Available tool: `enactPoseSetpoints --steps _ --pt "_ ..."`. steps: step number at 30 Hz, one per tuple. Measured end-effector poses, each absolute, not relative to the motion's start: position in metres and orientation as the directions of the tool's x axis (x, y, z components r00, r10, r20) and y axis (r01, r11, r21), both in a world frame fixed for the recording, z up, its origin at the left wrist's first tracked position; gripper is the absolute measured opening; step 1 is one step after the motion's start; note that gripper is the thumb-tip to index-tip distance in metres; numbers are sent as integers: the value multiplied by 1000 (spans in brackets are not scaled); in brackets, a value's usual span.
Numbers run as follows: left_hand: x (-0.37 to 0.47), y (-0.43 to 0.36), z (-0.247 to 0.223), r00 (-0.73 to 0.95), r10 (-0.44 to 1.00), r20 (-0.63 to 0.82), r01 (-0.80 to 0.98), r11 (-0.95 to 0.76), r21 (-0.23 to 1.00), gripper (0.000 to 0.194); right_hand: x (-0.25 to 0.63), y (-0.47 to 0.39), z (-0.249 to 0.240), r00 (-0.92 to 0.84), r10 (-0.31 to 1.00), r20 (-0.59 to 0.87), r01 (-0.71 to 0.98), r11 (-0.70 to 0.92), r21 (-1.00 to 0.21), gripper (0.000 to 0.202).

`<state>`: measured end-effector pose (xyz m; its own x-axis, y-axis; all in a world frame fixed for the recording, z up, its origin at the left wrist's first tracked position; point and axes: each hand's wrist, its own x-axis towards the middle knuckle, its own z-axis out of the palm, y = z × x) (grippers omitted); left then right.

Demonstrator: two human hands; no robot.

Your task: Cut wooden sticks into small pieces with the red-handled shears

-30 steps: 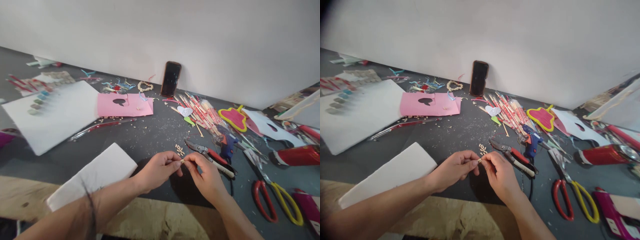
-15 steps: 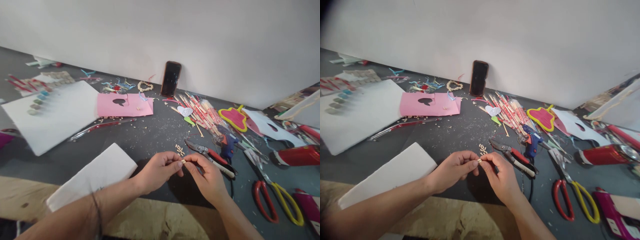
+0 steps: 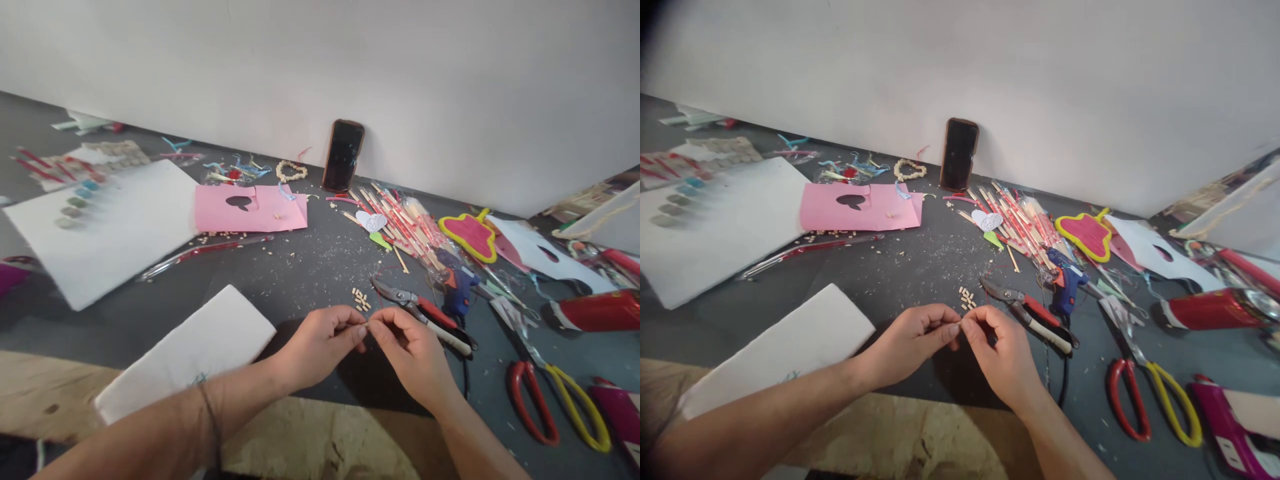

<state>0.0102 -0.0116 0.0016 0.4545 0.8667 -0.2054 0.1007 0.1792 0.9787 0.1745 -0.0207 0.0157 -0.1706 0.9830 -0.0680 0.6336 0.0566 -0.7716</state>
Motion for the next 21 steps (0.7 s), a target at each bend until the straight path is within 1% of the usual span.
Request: enactPoseSetpoints --steps 4,9,12,17,21 --pt "12 -11 2 475 837 -273 47 285 957 21 175 -20 16 -162 981 -103 598 14 -801 20" --pt "12 -12 2 487 812 -322 19 359 933 22 177 -18 16 -177 964 -198 543 -72 -836 24" --pt "11 -12 1 508 787 -350 -15 414 910 25 177 -18 16 -179 960 -215 515 -95 -852 25" --pt "11 -11 1 517 787 -335 -40 414 909 25 175 -17 16 -175 960 -220 503 -105 -858 24" --pt "11 -10 2 512 792 -333 -26 401 916 25 175 -17 14 -173 960 -218 497 -106 -861 24"
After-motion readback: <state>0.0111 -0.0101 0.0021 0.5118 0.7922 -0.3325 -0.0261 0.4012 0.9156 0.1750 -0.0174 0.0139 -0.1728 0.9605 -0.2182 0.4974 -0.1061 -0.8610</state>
